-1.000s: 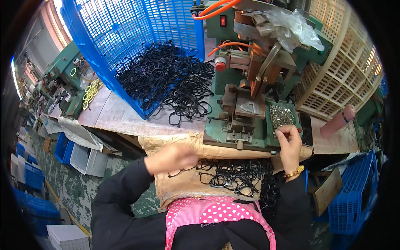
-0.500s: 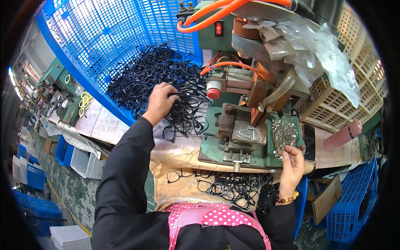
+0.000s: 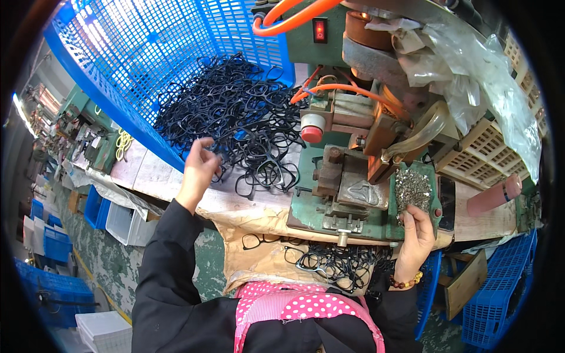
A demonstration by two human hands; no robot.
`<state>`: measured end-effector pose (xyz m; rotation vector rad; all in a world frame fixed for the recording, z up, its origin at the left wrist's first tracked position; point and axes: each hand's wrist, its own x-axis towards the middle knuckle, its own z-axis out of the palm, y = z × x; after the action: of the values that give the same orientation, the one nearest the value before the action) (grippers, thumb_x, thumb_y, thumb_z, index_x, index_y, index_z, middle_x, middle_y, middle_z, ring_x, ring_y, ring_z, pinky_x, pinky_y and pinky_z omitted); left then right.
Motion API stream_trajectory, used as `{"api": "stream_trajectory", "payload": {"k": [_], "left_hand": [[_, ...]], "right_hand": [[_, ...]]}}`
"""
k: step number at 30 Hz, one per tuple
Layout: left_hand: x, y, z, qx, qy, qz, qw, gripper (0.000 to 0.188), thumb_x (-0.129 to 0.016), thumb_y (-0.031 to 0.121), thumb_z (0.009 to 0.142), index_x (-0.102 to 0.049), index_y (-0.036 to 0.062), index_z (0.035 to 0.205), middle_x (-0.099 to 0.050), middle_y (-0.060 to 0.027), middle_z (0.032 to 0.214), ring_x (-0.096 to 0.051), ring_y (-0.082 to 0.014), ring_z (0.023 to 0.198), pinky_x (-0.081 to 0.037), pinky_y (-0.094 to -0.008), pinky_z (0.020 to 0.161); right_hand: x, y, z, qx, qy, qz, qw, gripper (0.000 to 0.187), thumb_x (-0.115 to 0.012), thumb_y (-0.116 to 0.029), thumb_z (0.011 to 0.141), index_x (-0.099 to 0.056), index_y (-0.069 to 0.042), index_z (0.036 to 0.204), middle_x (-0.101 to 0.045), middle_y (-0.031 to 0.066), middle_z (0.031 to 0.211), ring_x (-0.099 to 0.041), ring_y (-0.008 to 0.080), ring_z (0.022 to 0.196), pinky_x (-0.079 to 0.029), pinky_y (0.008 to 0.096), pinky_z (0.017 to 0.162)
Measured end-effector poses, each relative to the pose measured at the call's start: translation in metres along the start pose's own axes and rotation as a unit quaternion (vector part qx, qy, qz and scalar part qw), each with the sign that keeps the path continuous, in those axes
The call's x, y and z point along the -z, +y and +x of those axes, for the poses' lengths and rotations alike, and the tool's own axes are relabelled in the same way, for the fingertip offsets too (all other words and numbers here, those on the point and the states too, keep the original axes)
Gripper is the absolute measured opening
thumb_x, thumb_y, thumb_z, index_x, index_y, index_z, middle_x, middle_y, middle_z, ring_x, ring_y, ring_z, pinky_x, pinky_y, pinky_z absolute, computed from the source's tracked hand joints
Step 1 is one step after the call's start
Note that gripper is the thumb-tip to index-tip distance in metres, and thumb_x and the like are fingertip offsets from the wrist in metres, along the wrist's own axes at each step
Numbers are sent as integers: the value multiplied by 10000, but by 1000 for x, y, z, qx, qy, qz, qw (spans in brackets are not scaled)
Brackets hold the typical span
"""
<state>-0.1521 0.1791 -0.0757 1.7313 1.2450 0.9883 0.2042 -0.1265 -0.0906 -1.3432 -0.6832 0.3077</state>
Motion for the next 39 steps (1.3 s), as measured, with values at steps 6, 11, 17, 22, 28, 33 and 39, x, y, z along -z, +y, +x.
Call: {"api": "stream_trajectory", "payload": {"k": [6,11,17,22,28,33,39], "left_hand": [[-5,17,-49,233,-301,-84,921,343,-753,122,909,-604,-46,1169,-662,-57,826,-599,-104,621,-475,-248,577],[-33,23,-76,202,-305,-8,931,191,-710,174,968,-665,-4,1020,-630,2,703,-561,-81,540,-448,-243,470],[-52,126,-93,-6,-196,-336,921,129,-552,29,1021,-529,-4,1143,-620,-149,1122,-717,-253,805,-628,-348,600],[-89,189,-95,-143,-137,-308,930,86,-546,31,1033,-586,-45,1044,-679,-136,1059,-712,-177,801,-571,-285,689],[-108,196,-85,-205,-35,-238,949,217,-537,140,1065,-631,-22,956,-711,-133,912,-680,-163,717,-532,-275,649],[-105,193,-84,-204,-56,-279,937,166,-561,95,1051,-648,-44,1026,-715,-114,957,-694,-156,771,-546,-266,687],[-92,199,-106,13,-329,-309,892,336,-457,237,1098,-636,-47,1082,-712,-152,816,-699,-180,643,-560,-282,577]], "right_hand": [[-1,0,-1,6,7,-9,1000,146,-610,24,984,-668,46,1117,-644,64,1109,-608,130,1011,-475,257,912],[-4,-9,0,12,-14,-29,999,116,-636,28,950,-672,26,1060,-635,73,1102,-597,158,1040,-455,282,945],[-46,-53,15,150,-70,-75,983,197,-690,53,867,-672,-24,1048,-629,88,1063,-585,222,1056,-442,335,970],[-80,-50,21,134,-96,-3,986,331,-715,58,866,-596,-14,1166,-616,66,1004,-588,173,975,-463,316,912],[-93,-44,18,119,-96,49,987,406,-710,63,882,-524,10,1238,-606,75,1077,-605,143,947,-492,296,895],[-99,-53,18,96,-94,78,988,444,-694,67,892,-490,24,1284,-613,78,1076,-607,146,959,-487,290,916],[-89,-57,14,60,-124,113,984,442,-627,63,940,-474,31,1354,-657,101,1111,-629,161,1058,-478,291,966]]}}
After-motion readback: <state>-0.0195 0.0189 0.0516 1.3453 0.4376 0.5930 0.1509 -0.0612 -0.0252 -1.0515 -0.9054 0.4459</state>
